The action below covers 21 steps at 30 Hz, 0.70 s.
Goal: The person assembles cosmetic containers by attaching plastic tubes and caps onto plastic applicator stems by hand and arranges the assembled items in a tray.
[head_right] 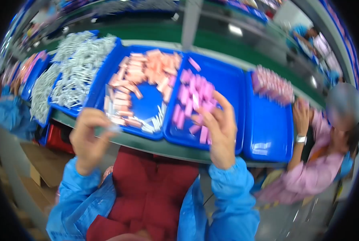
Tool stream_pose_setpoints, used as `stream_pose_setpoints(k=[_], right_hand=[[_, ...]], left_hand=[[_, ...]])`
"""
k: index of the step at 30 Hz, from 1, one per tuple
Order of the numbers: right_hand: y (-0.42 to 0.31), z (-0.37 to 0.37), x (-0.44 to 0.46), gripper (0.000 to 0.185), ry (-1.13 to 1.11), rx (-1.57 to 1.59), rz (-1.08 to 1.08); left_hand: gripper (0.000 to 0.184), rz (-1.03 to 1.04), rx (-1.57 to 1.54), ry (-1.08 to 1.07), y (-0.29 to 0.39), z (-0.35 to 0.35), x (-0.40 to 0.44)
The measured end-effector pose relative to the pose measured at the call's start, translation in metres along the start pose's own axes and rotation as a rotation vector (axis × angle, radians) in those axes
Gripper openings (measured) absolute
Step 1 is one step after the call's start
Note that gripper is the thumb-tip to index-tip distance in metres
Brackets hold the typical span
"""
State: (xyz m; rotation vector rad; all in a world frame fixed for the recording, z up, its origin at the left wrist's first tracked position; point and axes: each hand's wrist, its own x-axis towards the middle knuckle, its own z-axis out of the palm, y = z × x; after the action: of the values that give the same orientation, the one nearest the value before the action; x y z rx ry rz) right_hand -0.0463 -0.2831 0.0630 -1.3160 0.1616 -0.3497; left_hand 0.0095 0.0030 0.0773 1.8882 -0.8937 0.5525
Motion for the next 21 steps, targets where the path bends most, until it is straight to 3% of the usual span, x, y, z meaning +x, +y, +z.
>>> stream_pose_setpoints(k=[4,7,21], right_hand=[[0.024,0.009,-0.013,0.044,0.007,0.269,0.209],[0.031,0.007,-0.017,0.041,0.016,0.332,0.282],[0.031,0.004,-0.01,0.045,-0.097,0.028,0.173]], left_hand=[[0.046,0.001,-0.106,-0.271,0.029,0.06,-0.022],[0.042,-0.031,-0.155,-0.337,0.031,0.068,-0.024],[0.038,-0.106,-0.14,-0.318,0.013,0.072,-0.023]])
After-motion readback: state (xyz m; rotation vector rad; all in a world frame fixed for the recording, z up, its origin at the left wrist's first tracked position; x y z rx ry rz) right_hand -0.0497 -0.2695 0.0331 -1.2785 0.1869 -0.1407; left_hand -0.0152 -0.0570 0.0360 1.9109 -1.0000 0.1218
